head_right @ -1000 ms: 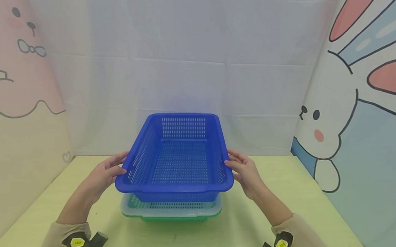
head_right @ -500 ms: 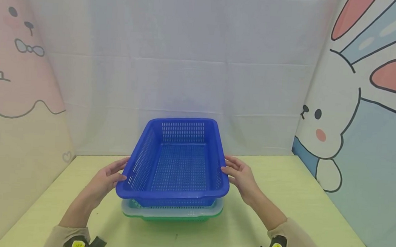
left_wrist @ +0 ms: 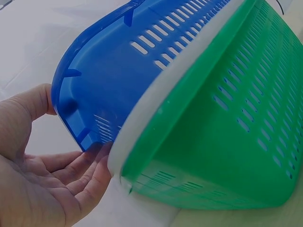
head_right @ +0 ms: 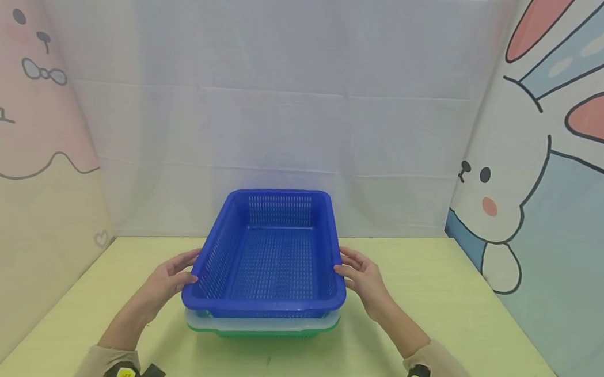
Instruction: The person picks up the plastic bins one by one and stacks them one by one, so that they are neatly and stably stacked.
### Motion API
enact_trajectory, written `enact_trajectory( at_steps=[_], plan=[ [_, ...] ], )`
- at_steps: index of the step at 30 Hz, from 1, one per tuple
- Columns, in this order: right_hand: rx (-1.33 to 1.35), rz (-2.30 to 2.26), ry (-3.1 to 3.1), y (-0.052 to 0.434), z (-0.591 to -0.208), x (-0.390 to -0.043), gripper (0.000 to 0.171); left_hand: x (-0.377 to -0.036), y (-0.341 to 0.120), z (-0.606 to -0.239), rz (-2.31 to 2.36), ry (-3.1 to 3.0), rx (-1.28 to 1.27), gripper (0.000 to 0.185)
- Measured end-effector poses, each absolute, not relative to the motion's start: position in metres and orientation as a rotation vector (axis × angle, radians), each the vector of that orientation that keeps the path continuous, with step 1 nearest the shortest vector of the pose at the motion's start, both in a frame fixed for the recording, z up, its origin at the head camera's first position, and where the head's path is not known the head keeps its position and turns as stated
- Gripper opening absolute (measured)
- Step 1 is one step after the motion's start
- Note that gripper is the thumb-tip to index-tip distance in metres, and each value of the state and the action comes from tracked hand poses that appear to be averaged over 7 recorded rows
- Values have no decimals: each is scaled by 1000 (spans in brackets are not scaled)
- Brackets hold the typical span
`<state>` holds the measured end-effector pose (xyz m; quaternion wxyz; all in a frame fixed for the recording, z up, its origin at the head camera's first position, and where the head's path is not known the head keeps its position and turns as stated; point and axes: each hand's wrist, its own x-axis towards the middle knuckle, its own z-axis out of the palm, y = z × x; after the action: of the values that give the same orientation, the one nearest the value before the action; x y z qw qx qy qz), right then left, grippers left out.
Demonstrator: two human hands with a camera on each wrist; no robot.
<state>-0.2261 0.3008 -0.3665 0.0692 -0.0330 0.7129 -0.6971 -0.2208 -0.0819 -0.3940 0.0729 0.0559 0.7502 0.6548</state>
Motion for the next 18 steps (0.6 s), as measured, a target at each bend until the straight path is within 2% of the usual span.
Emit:
enact_trajectory(
  at_steps=[18],
  plan=[
    [-139, -2027, 2181, 299, -368, -223, 57, -219, -86, -400, 1958, 2253, 138, 61]
  ],
)
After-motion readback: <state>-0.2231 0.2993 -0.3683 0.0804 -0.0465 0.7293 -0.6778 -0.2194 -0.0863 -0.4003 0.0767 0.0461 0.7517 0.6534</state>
